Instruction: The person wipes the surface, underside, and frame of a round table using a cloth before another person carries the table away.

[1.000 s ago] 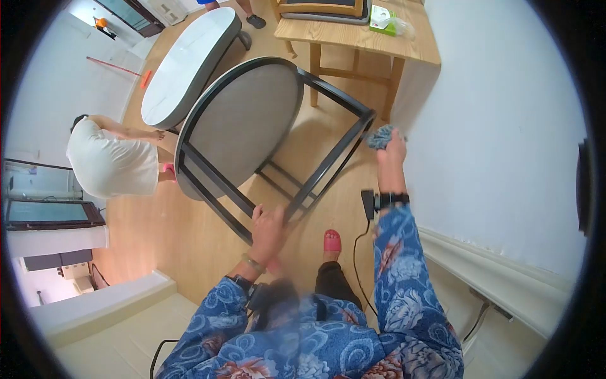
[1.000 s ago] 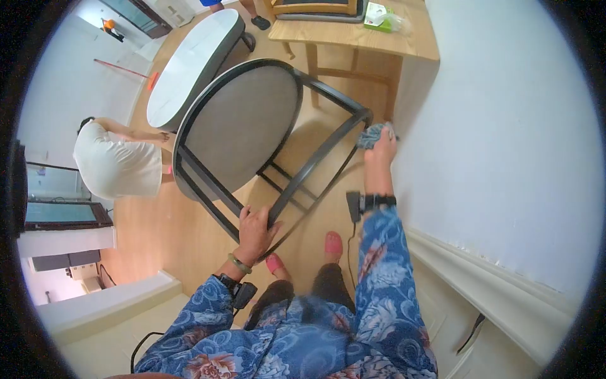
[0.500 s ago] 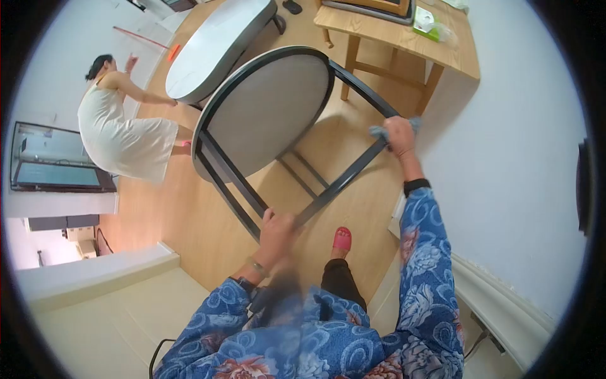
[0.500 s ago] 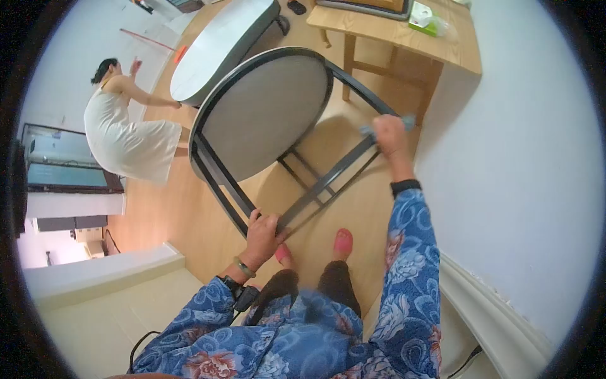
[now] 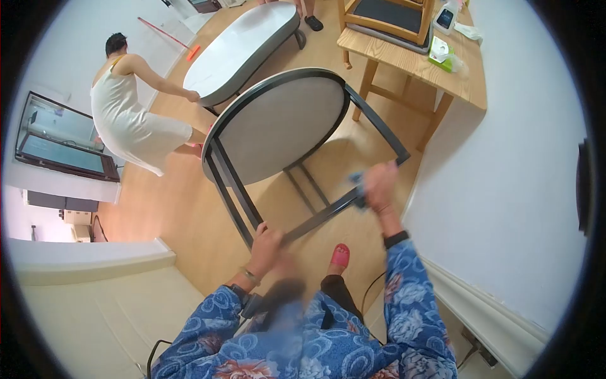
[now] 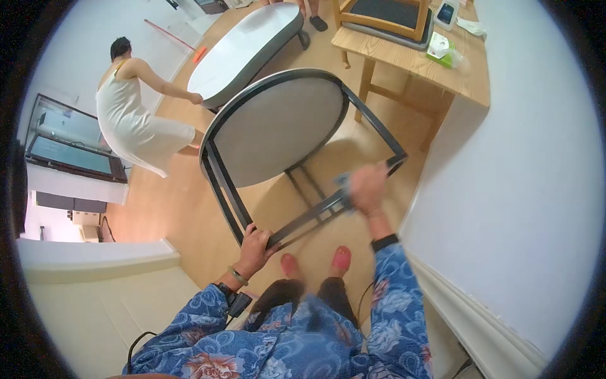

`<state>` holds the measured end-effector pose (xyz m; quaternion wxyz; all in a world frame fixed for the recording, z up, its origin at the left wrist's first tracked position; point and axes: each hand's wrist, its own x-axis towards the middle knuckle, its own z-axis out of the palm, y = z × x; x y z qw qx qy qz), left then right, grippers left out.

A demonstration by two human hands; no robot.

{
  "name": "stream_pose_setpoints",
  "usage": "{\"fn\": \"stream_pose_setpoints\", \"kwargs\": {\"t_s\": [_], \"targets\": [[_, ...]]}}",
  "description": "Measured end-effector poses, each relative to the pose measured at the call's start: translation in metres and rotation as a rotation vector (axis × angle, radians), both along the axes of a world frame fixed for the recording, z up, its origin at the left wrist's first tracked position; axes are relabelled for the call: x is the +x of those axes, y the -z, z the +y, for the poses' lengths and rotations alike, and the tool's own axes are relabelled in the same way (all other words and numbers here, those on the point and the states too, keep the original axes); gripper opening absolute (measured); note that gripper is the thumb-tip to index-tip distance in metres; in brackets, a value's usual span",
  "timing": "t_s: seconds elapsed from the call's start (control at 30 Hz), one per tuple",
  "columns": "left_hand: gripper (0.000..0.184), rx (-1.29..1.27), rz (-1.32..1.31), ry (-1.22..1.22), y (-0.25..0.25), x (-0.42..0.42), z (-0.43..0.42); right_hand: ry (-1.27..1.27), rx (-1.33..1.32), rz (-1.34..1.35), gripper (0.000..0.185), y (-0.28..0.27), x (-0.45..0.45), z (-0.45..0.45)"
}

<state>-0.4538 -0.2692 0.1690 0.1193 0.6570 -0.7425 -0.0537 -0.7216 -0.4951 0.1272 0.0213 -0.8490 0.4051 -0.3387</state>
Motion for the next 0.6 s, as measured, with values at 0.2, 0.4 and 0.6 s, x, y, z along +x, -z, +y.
{"fn": "stream_pose_setpoints", "kwargs": {"t_s": [0.2,0.4,0.6], "targets": [[0.029,0.006,0.038,-0.002,-0.006,0.006,0.007,0.254,0.238,-0.63,0.027,0.074,-0.043,-0.059],[0.034,0.172,0.257,-0.074,-0.038,0.001,0.008,0.331,0.08,-0.473,0.026,0.015,0.029,0.046],[0.027,0.274,0.238,-0.034,-0.069,0.007,0.014,-0.184,0.144,-0.063,0.021,-0.053,0.1,0.177]]}}
